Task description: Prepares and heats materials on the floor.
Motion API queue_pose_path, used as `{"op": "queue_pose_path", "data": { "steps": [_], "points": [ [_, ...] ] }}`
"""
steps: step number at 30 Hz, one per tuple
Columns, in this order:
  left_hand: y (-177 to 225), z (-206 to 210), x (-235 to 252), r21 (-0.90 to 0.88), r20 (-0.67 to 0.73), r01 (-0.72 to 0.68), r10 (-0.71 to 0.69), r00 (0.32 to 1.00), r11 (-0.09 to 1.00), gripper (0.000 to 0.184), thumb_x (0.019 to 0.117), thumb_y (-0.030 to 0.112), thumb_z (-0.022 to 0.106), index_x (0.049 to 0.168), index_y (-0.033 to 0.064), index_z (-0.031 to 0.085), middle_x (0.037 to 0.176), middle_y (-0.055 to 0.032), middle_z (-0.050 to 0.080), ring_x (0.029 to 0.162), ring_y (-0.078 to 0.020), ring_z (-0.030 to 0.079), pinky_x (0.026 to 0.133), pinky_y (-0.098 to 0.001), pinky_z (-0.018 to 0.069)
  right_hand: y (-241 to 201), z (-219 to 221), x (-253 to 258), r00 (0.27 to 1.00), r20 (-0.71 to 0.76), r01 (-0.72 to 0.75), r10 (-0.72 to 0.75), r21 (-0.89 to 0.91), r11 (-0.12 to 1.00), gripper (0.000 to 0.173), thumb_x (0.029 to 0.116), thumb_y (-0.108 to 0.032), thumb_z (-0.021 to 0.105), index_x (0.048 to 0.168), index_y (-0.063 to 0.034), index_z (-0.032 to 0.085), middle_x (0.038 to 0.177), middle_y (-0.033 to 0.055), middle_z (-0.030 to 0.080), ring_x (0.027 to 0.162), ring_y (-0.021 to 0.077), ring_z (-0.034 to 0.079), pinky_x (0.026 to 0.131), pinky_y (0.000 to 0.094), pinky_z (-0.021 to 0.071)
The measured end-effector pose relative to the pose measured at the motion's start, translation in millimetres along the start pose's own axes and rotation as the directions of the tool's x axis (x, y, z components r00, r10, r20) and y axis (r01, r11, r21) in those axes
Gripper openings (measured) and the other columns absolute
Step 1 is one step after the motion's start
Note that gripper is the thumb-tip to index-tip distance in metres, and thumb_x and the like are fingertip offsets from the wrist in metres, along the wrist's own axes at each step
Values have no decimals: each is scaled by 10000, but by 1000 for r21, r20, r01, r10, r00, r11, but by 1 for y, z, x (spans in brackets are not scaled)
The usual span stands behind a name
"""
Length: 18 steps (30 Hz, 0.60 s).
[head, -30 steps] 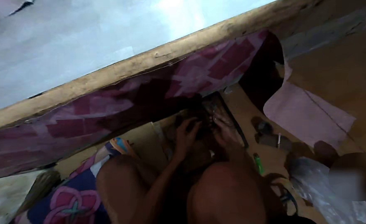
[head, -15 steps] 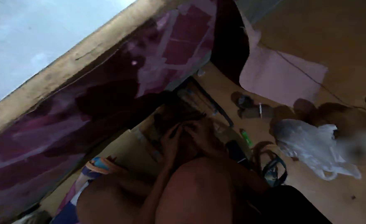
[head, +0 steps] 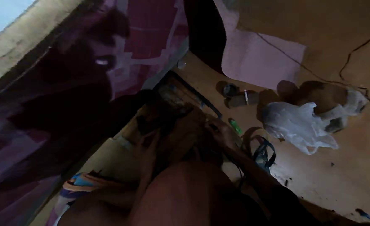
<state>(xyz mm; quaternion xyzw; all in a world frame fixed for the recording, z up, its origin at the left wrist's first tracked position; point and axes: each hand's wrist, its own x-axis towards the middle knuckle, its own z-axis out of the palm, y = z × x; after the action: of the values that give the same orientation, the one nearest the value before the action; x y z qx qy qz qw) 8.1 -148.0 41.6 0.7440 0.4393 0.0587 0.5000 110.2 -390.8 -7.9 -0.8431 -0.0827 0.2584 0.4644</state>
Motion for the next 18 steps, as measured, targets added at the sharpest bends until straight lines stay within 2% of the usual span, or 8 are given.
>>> {"op": "queue_pose_path", "data": {
  "steps": [2,3,5,7,9,12,14,18],
  "points": [
    [5,0,-1,41,38,-2,1,999,999,250,928,97,745,1125,-38,672,953,-66,716,790,-23,662,732,-205,561,19,-25,-4,995,-74,-77,67,-138,987,313,1050,-237,547,1184,-3,704,1066,164,727,963,257,707,891,424,568],
    [6,1,-2,56,60,-8,4,998,998,256,922,94,749,1124,-41,670,965,-74,715,808,-31,667,745,-210,566,26,-37,-6,987,-114,-136,114,-204,970,327,1050,-256,548,1189,-7,709,1072,182,729,970,300,709,890,477,561],
    [11,2,-3,75,119,12,-21,993,997,268,923,91,742,1143,-41,666,1023,-95,715,872,-64,674,800,-246,570,40,-59,-9,964,-150,-258,218,-348,902,357,1046,-277,555,1235,-4,686,1179,226,697,1074,387,682,947,576,529],
    [19,0,-6,36,155,50,-55,986,998,263,924,69,735,1143,-55,658,1041,-114,706,897,-95,664,831,-271,562,54,-70,-12,948,-133,-319,290,-434,843,410,1029,-285,595,1302,19,638,1297,276,627,1181,456,619,1005,629,485],
    [19,-1,-5,-22,162,9,-5,987,1000,249,912,83,747,1112,-45,673,1027,-100,716,905,-87,683,827,-254,576,63,-72,-12,926,-89,-361,366,-488,794,481,1014,-291,632,1360,41,588,1360,317,571,1243,515,559,1028,675,440],
    [22,-5,-3,-60,165,-68,77,983,996,234,905,87,755,1090,-41,689,1008,-94,727,893,-69,693,818,-232,579,67,-63,-12,900,-96,-409,425,-522,749,464,1022,-282,627,1374,18,591,1354,311,584,1249,517,560,1028,695,427],
    [23,-7,-3,-93,149,-109,122,981,990,223,900,83,756,1073,-42,695,983,-80,730,862,-49,692,793,-210,578,68,-59,-12,909,-118,-403,400,-492,772,427,1028,-256,616,1351,23,609,1319,315,603,1227,517,572,1020,703,425],
    [29,-12,-3,-203,153,-72,104,983,977,193,914,67,742,1072,-35,698,953,-55,739,794,-48,706,740,-213,601,67,-56,-8,923,-137,-381,359,-439,813,415,1018,-220,633,1326,56,612,1308,335,597,1226,528,563,1029,696,415]
  ]
}}
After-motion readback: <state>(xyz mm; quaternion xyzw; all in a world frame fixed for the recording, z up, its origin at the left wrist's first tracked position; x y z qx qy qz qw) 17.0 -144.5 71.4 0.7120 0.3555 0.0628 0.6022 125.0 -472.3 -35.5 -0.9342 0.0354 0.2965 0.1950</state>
